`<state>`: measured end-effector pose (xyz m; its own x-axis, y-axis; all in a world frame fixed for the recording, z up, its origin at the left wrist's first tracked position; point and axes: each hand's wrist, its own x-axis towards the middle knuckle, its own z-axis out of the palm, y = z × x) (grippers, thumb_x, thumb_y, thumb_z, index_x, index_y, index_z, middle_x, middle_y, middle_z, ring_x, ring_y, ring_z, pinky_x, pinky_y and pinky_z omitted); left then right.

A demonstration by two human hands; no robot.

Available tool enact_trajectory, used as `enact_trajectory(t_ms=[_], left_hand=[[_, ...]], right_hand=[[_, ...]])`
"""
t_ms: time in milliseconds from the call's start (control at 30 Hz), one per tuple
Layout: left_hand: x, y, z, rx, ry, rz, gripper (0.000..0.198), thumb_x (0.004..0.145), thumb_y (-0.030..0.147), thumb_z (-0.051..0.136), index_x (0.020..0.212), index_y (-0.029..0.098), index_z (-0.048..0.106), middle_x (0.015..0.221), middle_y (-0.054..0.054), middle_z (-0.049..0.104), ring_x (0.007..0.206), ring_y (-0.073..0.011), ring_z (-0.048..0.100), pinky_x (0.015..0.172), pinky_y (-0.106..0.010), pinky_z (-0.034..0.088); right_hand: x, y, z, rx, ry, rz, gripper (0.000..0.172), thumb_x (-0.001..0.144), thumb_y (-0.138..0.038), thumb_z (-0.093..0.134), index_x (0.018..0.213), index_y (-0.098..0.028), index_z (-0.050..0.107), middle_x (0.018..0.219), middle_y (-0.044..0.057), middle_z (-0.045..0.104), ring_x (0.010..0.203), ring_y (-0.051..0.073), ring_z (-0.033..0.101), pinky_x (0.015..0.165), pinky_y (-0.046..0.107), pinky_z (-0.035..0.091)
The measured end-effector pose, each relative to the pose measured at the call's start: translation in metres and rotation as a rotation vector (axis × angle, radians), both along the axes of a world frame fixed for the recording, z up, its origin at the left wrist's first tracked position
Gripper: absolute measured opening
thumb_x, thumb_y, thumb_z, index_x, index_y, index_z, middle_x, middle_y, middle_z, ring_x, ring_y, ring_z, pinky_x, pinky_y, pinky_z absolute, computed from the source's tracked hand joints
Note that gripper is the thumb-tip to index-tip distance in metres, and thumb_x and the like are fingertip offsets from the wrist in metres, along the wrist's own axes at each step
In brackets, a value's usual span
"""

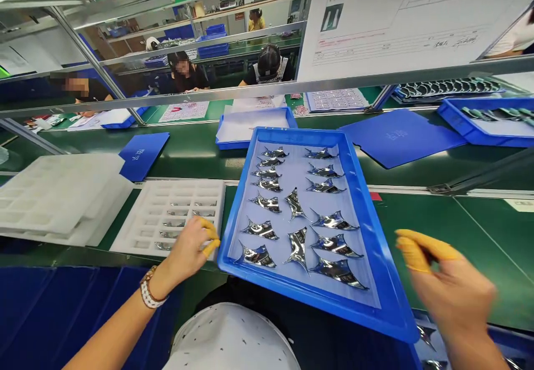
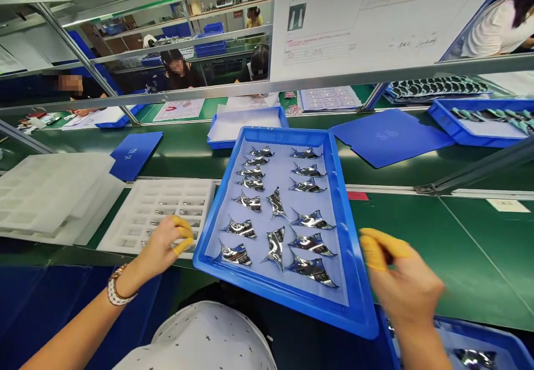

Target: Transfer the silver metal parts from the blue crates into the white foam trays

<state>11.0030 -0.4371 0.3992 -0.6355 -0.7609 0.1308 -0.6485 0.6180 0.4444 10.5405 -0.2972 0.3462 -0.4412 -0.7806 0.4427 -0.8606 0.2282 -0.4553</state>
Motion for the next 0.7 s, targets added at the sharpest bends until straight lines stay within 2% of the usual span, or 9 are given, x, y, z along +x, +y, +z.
enact_trajectory(t_ms=[100,133,200,267,367,467,567,633,700], left_hand=[[-0.047,0.011,0.000,-0.011,-0.224,-0.211,0.022,0.094,0.027,0.058,0.078,0.019,0.070,0.083,-0.006,0.061,0.085,-0.0207,0.051,0.081,-0.036,0.042],[-0.059,0.011,-0.004,-0.019,-0.301,-0.248,0.023,0.092,0.026,0.061,0.072,0.019,0.069,0.080,-0.006,0.059,0.085,-0.0214,0.050,0.081,-0.038,0.040],[-0.073,0.007,-0.014,-0.029,-0.398,-0.305,0.026,0.088,0.024,0.065,0.063,0.018,0.067,0.076,-0.007,0.059,0.086,-0.0234,0.048,0.085,-0.043,0.037],[-0.079,0.001,-0.023,-0.022,-0.430,-0.350,0.025,0.084,0.024,0.068,0.059,0.018,0.067,0.074,-0.008,0.061,0.090,-0.0258,0.048,0.093,-0.049,0.033],[-0.080,-0.006,-0.036,0.020,-0.455,-0.369,0.024,0.075,0.027,0.075,0.055,0.018,0.065,0.071,-0.009,0.062,0.094,-0.0289,0.047,0.103,-0.057,0.025],[-0.081,-0.008,-0.053,0.040,-0.391,-0.344,0.029,0.068,0.022,0.078,0.048,0.020,0.058,0.065,-0.008,0.060,0.094,-0.0295,0.047,0.109,-0.059,0.018],[-0.082,-0.008,-0.074,-0.010,-0.275,-0.319,0.039,0.063,0.015,0.076,0.039,0.022,0.046,0.055,-0.006,0.052,0.092,-0.0289,0.047,0.112,-0.056,0.015],[-0.082,-0.008,-0.086,-0.038,-0.224,-0.309,0.044,0.059,0.010,0.075,0.037,0.021,0.039,0.050,-0.004,0.047,0.088,-0.0278,0.047,0.112,-0.056,0.014],[-0.082,-0.007,-0.088,-0.046,-0.177,-0.293,0.043,0.057,0.007,0.074,0.037,0.021,0.039,0.049,-0.003,0.046,0.085,-0.0270,0.047,0.111,-0.058,0.013]], right_hand=[[0.060,-0.024,0.019,0.091,0.102,0.565,0.020,0.099,-0.029,0.052,0.106,-0.022,0.069,0.093,0.006,0.070,0.083,0.016,0.063,0.074,0.029,0.050],[0.081,-0.035,0.021,0.143,0.165,0.698,0.018,0.097,-0.022,0.051,0.104,-0.021,0.069,0.090,0.006,0.069,0.082,0.016,0.061,0.073,0.029,0.049],[0.117,-0.058,0.016,0.242,0.332,0.832,0.016,0.093,-0.013,0.054,0.098,-0.020,0.068,0.086,0.005,0.066,0.080,0.018,0.057,0.068,0.030,0.044],[0.141,-0.077,0.006,0.323,0.476,0.892,0.012,0.088,-0.010,0.059,0.089,-0.018,0.067,0.082,0.006,0.063,0.079,0.020,0.054,0.064,0.031,0.038],[0.156,-0.092,-0.011,0.359,0.611,0.926,0.013,0.084,-0.009,0.061,0.076,-0.019,0.063,0.077,0.006,0.059,0.080,0.022,0.052,0.062,0.033,0.033],[0.157,-0.097,-0.024,0.313,0.666,0.946,0.018,0.082,-0.005,0.060,0.071,-0.020,0.060,0.076,0.006,0.058,0.078,0.022,0.051,0.063,0.034,0.033],[0.153,-0.100,-0.032,0.245,0.678,0.956,0.021,0.078,-0.002,0.059,0.070,-0.020,0.061,0.075,0.006,0.058,0.077,0.023,0.052,0.062,0.035,0.034],[0.151,-0.102,-0.033,0.218,0.689,0.963,0.022,0.076,0.001,0.059,0.071,-0.020,0.063,0.075,0.006,0.059,0.076,0.023,0.052,0.062,0.035,0.035],[0.149,-0.105,-0.029,0.208,0.704,0.977,0.025,0.075,0.003,0.059,0.071,-0.021,0.065,0.076,0.006,0.061,0.076,0.023,0.054,0.062,0.036,0.037]])
